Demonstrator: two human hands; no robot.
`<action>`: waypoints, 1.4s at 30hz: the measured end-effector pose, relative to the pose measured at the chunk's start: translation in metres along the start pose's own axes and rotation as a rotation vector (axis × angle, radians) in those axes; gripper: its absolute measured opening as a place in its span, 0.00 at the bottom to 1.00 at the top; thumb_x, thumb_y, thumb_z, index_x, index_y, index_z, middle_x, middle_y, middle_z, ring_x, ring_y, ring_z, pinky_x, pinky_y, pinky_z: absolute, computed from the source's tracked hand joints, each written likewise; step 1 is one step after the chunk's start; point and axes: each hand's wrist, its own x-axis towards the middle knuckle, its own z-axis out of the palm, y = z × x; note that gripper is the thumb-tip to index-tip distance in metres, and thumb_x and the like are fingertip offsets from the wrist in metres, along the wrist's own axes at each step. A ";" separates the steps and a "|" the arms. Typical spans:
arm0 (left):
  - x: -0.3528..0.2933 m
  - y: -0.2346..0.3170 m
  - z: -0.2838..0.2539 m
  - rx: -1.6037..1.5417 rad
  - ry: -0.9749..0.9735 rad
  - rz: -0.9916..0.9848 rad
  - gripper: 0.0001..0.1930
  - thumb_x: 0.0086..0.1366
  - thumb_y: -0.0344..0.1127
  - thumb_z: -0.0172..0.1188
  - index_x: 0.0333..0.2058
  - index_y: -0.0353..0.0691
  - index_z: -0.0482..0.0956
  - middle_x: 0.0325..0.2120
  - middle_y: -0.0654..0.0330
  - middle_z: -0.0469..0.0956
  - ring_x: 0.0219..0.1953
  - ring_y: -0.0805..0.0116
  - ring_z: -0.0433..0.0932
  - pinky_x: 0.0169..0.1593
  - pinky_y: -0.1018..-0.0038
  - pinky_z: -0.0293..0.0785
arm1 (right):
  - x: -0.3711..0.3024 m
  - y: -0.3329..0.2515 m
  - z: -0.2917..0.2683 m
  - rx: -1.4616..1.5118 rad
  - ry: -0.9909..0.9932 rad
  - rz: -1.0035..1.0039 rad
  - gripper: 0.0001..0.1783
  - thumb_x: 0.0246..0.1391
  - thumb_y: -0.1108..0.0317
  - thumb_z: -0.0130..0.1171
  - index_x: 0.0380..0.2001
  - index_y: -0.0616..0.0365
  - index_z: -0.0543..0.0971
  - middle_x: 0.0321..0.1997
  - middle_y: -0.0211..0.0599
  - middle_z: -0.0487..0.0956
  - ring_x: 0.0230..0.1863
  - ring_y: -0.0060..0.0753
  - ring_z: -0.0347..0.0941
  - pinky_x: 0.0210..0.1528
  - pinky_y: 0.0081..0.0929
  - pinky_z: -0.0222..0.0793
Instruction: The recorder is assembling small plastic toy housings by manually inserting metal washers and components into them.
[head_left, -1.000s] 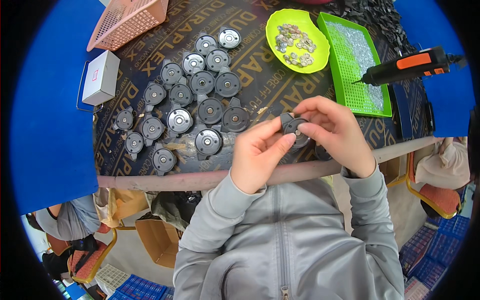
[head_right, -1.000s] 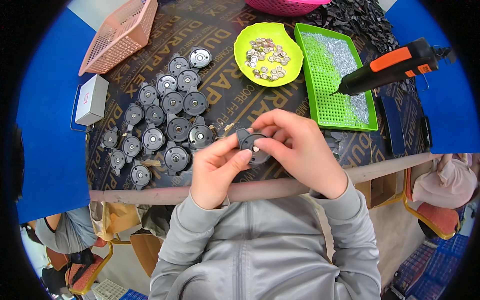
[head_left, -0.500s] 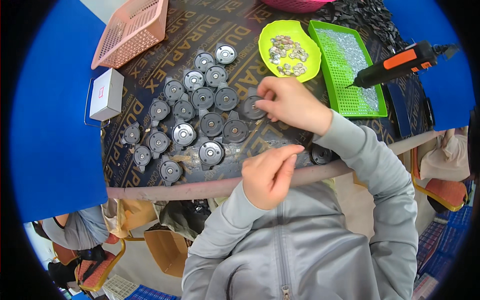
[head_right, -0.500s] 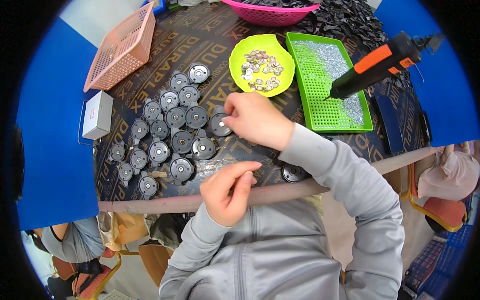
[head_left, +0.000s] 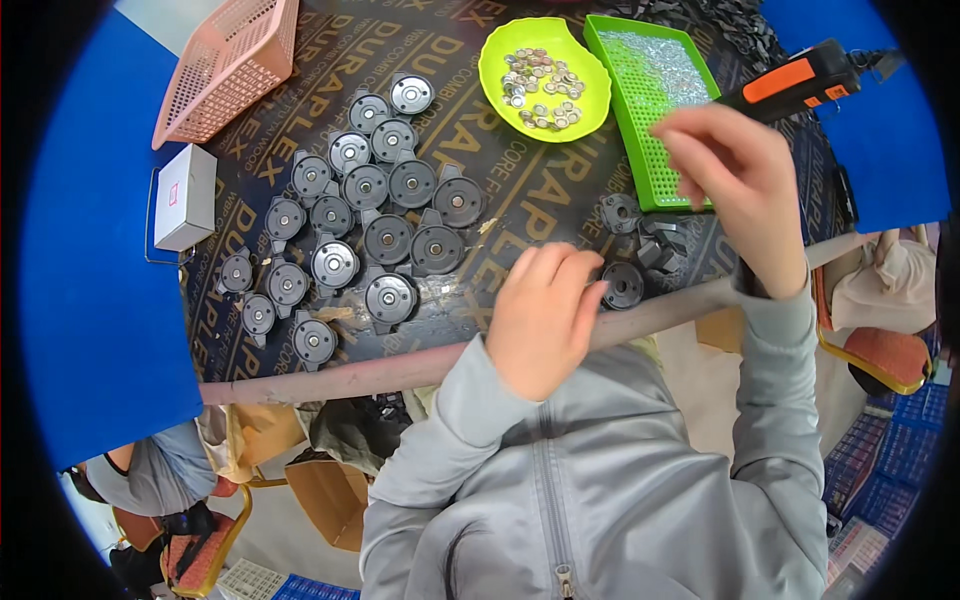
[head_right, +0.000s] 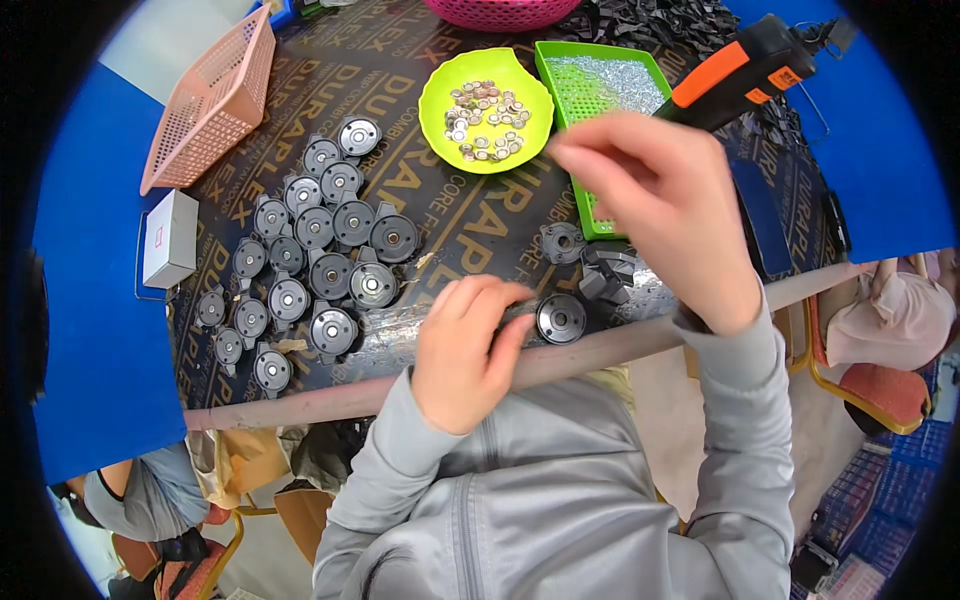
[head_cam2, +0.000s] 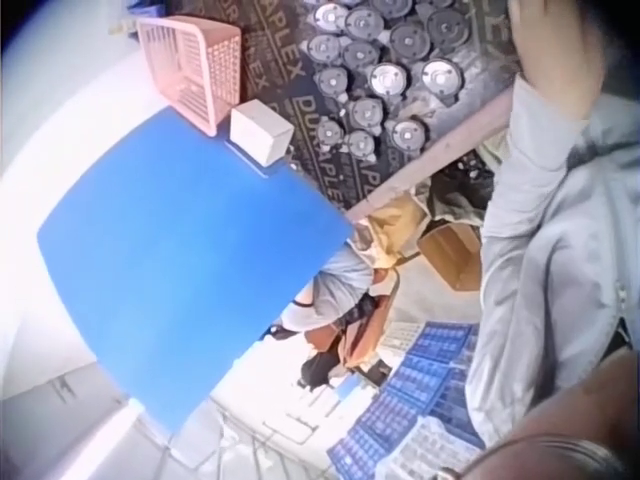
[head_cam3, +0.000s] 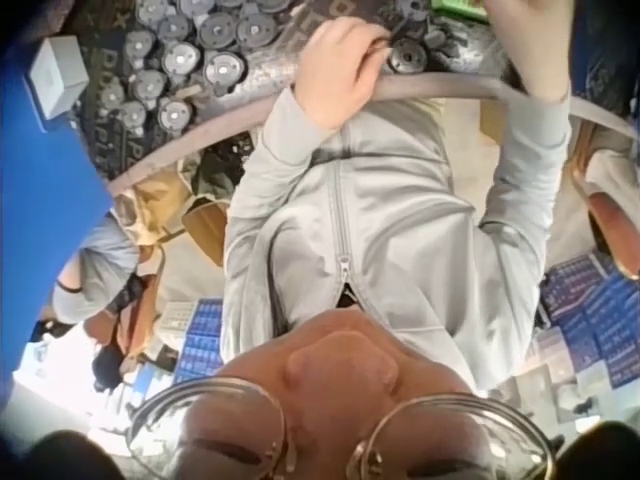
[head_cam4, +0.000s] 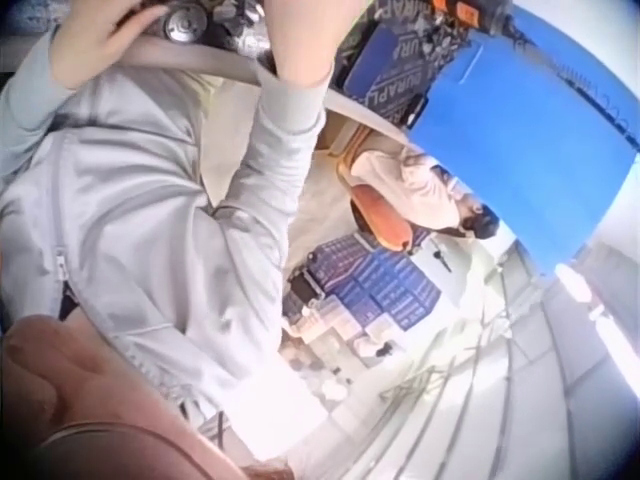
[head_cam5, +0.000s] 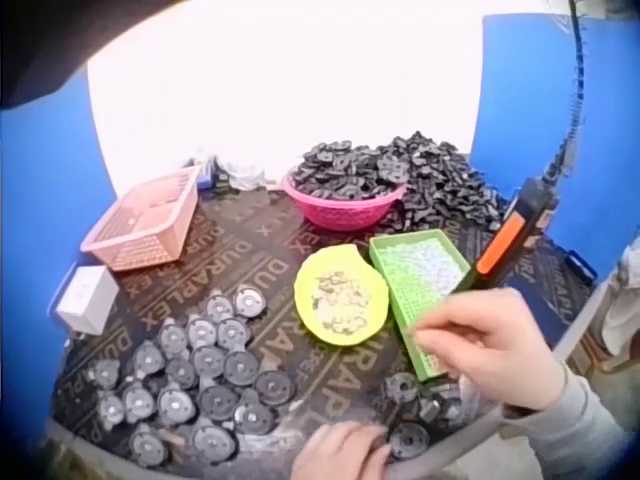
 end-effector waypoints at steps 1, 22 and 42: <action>0.003 0.003 0.004 0.062 -0.014 -0.023 0.11 0.50 0.25 0.57 0.34 0.35 0.72 0.30 0.53 0.71 0.34 0.54 0.70 0.38 0.66 0.67 | -0.011 0.004 -0.002 -0.027 0.074 0.033 0.06 0.51 0.73 0.52 0.32 0.63 0.76 0.20 0.25 0.71 0.18 0.11 0.63 0.18 0.10 0.56; 0.009 0.004 0.003 0.239 -0.262 0.053 0.26 0.48 0.32 0.60 0.48 0.35 0.65 0.45 0.49 0.66 0.51 0.49 0.63 0.52 0.61 0.60 | -0.075 0.060 0.025 -0.205 0.030 -0.063 0.19 0.35 0.79 0.59 0.37 0.59 0.75 0.39 0.42 0.72 0.37 0.44 0.70 0.39 0.27 0.67; -0.011 -0.020 -0.038 -1.405 0.050 -0.793 0.18 0.66 0.35 0.43 0.50 0.30 0.64 0.41 0.56 0.72 0.38 0.68 0.74 0.44 0.71 0.72 | 0.002 0.020 0.064 0.085 -0.032 -0.310 0.09 0.41 0.80 0.52 0.30 0.60 0.73 0.33 0.38 0.73 0.33 0.39 0.71 0.36 0.29 0.67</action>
